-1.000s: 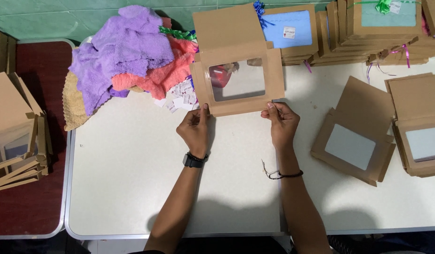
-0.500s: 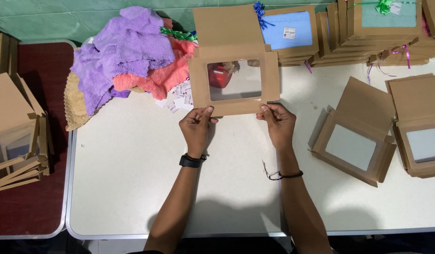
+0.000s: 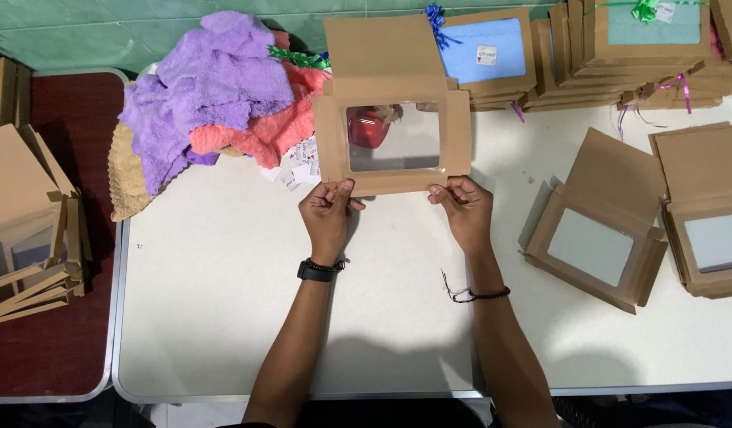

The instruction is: The person is assembling a small cardboard gift box by folding the pre-scored flaps and sides of a flat template.

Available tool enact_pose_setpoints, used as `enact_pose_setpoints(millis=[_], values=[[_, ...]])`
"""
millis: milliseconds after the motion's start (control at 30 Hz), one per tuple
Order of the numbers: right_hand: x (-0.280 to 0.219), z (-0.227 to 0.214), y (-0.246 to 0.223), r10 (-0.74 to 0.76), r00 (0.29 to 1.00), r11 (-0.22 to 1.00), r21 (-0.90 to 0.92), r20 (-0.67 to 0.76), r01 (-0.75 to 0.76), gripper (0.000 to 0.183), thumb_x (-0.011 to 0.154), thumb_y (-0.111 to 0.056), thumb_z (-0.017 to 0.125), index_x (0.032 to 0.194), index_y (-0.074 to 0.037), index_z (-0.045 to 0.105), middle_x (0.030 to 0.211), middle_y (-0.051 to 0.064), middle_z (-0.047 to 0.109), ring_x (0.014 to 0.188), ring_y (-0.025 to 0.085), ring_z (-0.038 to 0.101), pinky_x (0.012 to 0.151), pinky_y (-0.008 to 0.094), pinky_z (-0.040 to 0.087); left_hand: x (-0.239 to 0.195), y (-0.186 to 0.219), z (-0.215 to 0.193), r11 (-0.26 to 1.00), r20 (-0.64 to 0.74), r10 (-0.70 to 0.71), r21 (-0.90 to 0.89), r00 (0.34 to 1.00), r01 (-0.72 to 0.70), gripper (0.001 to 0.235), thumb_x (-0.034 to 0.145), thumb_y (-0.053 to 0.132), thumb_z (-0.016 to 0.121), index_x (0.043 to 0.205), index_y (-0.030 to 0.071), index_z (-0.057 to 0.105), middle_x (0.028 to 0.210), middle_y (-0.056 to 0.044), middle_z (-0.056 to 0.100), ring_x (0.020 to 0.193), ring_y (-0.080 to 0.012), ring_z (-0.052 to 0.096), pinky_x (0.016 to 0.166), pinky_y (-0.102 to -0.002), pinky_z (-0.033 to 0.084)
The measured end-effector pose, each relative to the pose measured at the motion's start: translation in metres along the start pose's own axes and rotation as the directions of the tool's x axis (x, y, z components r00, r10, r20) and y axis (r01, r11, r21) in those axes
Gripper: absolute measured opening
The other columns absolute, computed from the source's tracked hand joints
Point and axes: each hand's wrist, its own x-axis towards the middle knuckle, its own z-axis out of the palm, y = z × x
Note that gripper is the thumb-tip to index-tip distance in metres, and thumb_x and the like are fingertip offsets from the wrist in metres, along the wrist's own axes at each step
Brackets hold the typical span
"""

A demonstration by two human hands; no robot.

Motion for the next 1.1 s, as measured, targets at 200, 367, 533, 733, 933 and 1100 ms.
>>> enact_pose_setpoints(millis=[200,367,533,733,933,1100], values=[[-0.001,0.002,-0.009,-0.015,1.0,1.0,0.015,-0.018,0.015,0.01,0.099,-0.003,0.072,0.101,0.006,0.067,0.079,0.016,0.073,0.076,0.016,0.073,0.079,0.031,0.063,-0.002,-0.023,0.001,0.989,-0.043,0.125,0.082,0.991,-0.121,0.02,0.096,0.023,0.076,0.097,0.005,0.066,0.068,-0.007,0.07,0.063,-0.0103,0.065,0.057,-0.022,0.047],[0.0,0.0,-0.006,-0.023,1.0,1.0,0.015,-0.01,0.023,0.011,0.101,-0.003,0.069,0.104,0.007,0.065,0.083,0.017,0.072,0.078,0.018,0.073,0.08,0.032,0.063,-0.007,0.015,0.01,0.953,-0.087,0.196,0.253,0.977,-0.169,0.053,0.09,0.033,0.08,0.12,0.01,0.043,0.108,-0.006,0.059,0.106,-0.0206,0.059,0.078,-0.036,0.056],[-0.003,0.008,-0.012,-0.014,1.0,1.0,-0.02,0.01,0.014,0.014,0.1,-0.002,0.069,0.107,0.008,0.063,0.086,0.018,0.072,0.081,0.019,0.074,0.08,0.033,0.063,-0.007,0.014,0.011,0.979,0.005,0.191,0.064,0.982,-0.191,0.067,0.091,0.015,0.079,0.139,0.013,0.032,0.101,-0.003,0.063,0.092,-0.0117,0.06,0.078,-0.028,0.054],[-0.003,0.009,-0.014,-0.043,0.999,0.999,0.019,0.009,0.043,0.028,0.101,0.0,0.064,0.117,0.004,0.041,0.09,0.017,0.066,0.082,0.022,0.074,0.08,0.03,0.064,-0.006,0.023,0.009,0.945,0.149,0.279,0.136,0.949,-0.299,0.039,0.085,0.006,0.082,0.119,0.011,0.065,0.107,-0.006,0.068,0.096,-0.0187,0.067,0.084,-0.037,0.057],[-0.004,0.007,-0.004,-0.103,0.994,0.994,0.025,0.02,0.103,0.026,0.101,0.004,0.062,0.115,0.0,0.04,0.089,0.014,0.063,0.081,0.021,0.073,0.077,0.028,0.064,-0.002,0.014,0.003,0.976,0.16,0.198,0.064,0.967,-0.21,0.027,0.08,-0.003,0.085,0.103,0.01,0.076,0.078,0.003,0.067,0.071,-0.0013,0.047,0.07,-0.021,0.045],[-0.008,0.012,-0.021,-0.14,0.99,0.99,-0.02,0.03,0.141,0.042,0.102,0.003,0.062,0.138,0.001,0.043,0.099,0.013,0.061,0.089,0.019,0.069,0.082,0.029,0.06,-0.002,0.024,0.001,0.988,0.19,0.149,0.004,0.97,-0.152,0.028,0.077,-0.005,0.085,0.101,0.007,0.076,0.07,0.005,0.061,0.069,0.0008,0.043,0.067,-0.018,0.044]])
